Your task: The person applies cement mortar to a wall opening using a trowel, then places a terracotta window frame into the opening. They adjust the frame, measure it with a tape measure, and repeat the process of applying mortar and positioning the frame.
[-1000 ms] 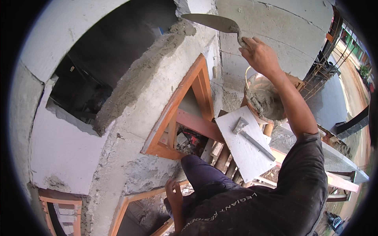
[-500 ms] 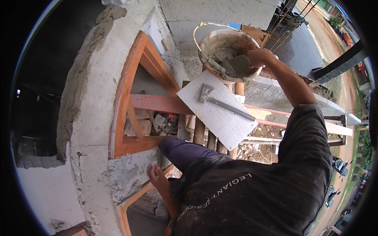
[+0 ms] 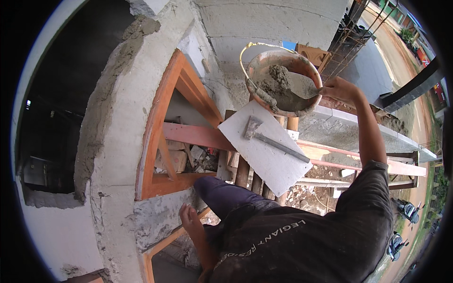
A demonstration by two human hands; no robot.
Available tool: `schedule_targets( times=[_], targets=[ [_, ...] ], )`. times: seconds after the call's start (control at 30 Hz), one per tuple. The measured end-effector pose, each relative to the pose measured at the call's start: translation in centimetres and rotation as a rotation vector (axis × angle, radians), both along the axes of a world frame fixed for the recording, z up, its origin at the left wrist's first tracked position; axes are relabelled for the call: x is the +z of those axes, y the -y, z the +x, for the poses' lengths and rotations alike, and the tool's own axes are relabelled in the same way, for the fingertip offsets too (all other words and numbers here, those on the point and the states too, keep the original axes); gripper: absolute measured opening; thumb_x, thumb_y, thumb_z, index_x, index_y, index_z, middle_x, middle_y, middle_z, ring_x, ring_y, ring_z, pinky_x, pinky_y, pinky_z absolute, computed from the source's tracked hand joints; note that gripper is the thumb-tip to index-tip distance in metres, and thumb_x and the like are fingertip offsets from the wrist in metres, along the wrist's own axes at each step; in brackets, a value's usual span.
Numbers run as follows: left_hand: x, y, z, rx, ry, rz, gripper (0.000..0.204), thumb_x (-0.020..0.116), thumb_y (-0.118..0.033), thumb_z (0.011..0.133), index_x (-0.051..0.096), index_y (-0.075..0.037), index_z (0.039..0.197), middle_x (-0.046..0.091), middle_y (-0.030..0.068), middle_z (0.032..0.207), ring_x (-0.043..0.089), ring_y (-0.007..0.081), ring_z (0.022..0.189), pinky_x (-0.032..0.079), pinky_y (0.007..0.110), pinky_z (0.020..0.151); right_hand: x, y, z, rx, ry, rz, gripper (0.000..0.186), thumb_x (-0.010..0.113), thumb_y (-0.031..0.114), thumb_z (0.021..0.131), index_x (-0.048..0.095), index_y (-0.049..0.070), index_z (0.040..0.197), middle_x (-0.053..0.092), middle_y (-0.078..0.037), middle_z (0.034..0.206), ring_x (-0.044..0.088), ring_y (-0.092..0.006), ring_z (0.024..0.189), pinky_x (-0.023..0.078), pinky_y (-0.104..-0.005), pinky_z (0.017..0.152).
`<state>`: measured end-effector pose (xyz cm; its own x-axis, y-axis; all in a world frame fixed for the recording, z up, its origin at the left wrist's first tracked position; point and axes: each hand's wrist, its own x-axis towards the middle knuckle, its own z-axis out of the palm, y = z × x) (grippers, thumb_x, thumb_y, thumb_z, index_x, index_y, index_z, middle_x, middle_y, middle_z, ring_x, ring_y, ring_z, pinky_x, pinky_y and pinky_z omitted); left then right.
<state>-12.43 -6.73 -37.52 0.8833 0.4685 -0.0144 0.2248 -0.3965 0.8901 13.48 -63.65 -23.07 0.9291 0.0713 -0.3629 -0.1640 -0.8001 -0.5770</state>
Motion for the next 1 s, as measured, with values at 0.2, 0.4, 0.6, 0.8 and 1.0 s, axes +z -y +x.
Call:
schedule_targets(
  times=[0.2, 0.4, 0.6, 0.8, 1.0],
  targets=[
    [18.7, 2.2, 11.9, -0.389, 0.597, 0.197, 0.022, 0.049, -0.010, 0.094, 0.060, 0.001, 0.109, 0.057, 0.0184, 0.119, 0.055, 0.0270, 0.111, 0.042, 0.039, 0.095, 9.2, -2.6, 2.9, 0.143, 0.107, -0.018, 0.033, 0.062, 0.030, 0.082, 0.067, -0.003, 0.081, 0.058, -0.004, 0.059, 0.057, -0.0129, 0.050, 0.047, -0.0279, 0.045],
    [35.9, -0.8, 32.3, -0.368, 0.520, 0.237, 0.071, 0.031, -0.057, 0.094, 0.049, 0.002, 0.127, 0.049, 0.0198, 0.130, 0.043, 0.0276, 0.125, 0.026, 0.039, 0.108, 16.4, -11.5, 11.2, 0.303, 0.248, 0.077, 0.040, 0.063, 0.040, 0.076, 0.068, 0.001, 0.081, 0.058, -0.005, 0.059, 0.058, -0.0139, 0.051, 0.046, -0.0297, 0.046],
    [35.6, -3.7, 44.4, -0.369, 0.044, -0.060, 0.102, 0.015, -0.080, 0.082, 0.031, 0.002, 0.141, 0.026, 0.0276, 0.146, 0.024, 0.0415, 0.137, 0.010, 0.051, 0.112, 22.4, -23.5, 18.8, 0.514, 0.718, -0.038, 0.034, 0.065, 0.035, 0.079, 0.067, 0.001, 0.084, 0.061, -0.007, 0.068, 0.063, -0.0194, 0.062, 0.050, -0.0310, 0.055],
    [34.0, -3.8, 47.0, -0.598, 0.030, -0.297, 0.111, 0.014, -0.085, 0.077, 0.030, 0.004, 0.141, 0.023, 0.0269, 0.148, 0.018, 0.0373, 0.139, 0.009, 0.050, 0.112, 20.7, -28.0, 20.1, 0.393, 1.279, -0.326, 0.030, 0.063, 0.032, 0.084, 0.068, 0.008, 0.100, 0.064, -0.011, 0.095, 0.062, -0.0309, 0.088, 0.050, -0.0393, 0.074],
    [34.3, -1.8, 44.3, -0.532, 0.046, -0.149, 0.114, 0.014, -0.085, 0.077, 0.017, 0.007, 0.144, 0.006, 0.0281, 0.151, -0.001, 0.0344, 0.143, 0.001, 0.045, 0.113, 21.9, -26.5, 17.7, 0.521, 0.920, -0.288, 0.031, 0.060, 0.029, 0.086, 0.068, 0.003, 0.099, 0.067, -0.015, 0.085, 0.065, -0.0291, 0.078, 0.051, -0.0377, 0.076]
  ],
)
